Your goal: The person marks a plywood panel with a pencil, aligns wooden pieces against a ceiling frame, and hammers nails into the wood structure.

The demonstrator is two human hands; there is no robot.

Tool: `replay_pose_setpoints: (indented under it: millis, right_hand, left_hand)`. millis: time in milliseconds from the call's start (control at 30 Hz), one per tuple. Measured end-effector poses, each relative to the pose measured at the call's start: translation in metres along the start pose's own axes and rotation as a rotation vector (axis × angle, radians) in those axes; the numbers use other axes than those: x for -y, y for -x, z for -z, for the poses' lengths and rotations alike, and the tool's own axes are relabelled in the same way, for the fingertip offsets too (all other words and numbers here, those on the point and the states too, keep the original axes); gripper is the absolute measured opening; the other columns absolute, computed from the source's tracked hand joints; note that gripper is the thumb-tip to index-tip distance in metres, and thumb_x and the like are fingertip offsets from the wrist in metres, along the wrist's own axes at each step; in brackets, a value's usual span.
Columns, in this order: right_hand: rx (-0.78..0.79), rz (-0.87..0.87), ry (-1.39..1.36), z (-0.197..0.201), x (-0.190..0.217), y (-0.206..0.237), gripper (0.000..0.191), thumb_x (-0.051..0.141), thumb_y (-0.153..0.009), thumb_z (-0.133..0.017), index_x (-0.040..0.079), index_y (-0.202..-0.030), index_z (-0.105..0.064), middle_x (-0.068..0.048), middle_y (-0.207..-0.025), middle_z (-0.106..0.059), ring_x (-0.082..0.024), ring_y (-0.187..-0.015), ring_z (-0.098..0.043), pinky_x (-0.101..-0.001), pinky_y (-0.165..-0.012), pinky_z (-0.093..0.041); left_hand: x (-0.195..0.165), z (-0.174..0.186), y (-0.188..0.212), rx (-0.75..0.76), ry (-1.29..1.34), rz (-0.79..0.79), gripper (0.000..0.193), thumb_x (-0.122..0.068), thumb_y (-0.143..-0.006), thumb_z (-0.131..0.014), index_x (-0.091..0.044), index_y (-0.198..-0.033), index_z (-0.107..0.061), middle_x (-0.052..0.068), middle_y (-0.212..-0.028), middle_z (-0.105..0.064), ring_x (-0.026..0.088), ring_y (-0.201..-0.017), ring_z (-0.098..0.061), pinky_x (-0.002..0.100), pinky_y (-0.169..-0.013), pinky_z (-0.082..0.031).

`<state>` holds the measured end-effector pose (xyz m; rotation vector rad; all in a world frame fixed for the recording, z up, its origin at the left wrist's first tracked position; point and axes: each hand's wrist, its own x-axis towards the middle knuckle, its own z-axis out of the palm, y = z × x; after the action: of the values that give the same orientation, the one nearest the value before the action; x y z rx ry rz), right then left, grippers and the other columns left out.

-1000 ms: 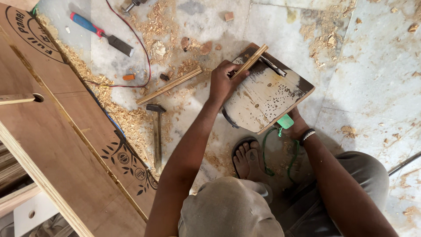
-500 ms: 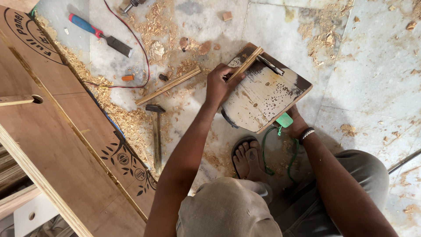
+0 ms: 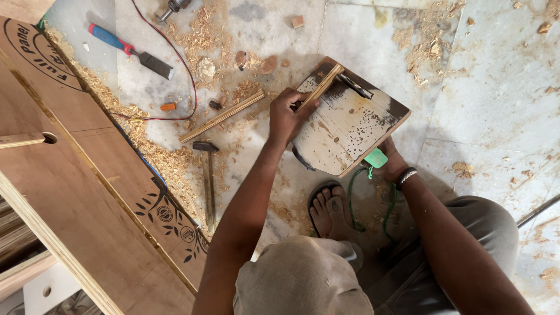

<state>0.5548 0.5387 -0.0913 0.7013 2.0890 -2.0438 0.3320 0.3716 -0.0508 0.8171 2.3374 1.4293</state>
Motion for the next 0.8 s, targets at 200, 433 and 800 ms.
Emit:
replay_pose_setpoints:
  millis: [200, 433, 800]
  right_hand:
    - [0.011, -0.082, 0.084, 0.000, -0.002, -0.001, 0.109, -0.001, -0.072, -0.084, 0.013, -0.159, -0.018, -0.011, -0.152, -0.051, -0.024, -0.140, -0.050, -0.0421, -0.114, -0.043]
    - [0.026, -0.062, 0.084, -0.001, 0.003, 0.000, 0.109, -0.001, -0.074, -0.081, 0.012, -0.160, -0.016, -0.011, -0.152, -0.052, -0.025, -0.139, -0.051, -0.0424, -0.113, -0.043]
    - [0.028, -0.054, 0.086, -0.003, 0.012, -0.001, 0.106, 0.003, -0.075, -0.083, 0.009, -0.157, -0.017, -0.012, -0.149, -0.053, -0.023, -0.138, -0.052, -0.0410, -0.112, -0.043]
  left_hand:
    - [0.000, -0.005, -0.006, 0.006, 0.002, -0.012, 0.027, -0.029, -0.086, -0.085, -0.006, -0.100, -0.079, 0.008, -0.094, -0.075, 0.016, -0.086, -0.073, 0.030, -0.075, -0.056]
    - [-0.005, -0.005, -0.008, -0.009, -0.003, -0.027, 0.027, -0.028, -0.086, -0.086, -0.006, -0.101, -0.079, 0.008, -0.093, -0.075, 0.015, -0.084, -0.073, 0.030, -0.073, -0.056]
    - [-0.022, -0.002, -0.014, -0.009, -0.025, 0.006, 0.031, -0.032, -0.084, -0.086, -0.007, -0.102, -0.081, 0.006, -0.085, -0.071, 0.015, -0.074, -0.068, 0.031, -0.066, -0.052]
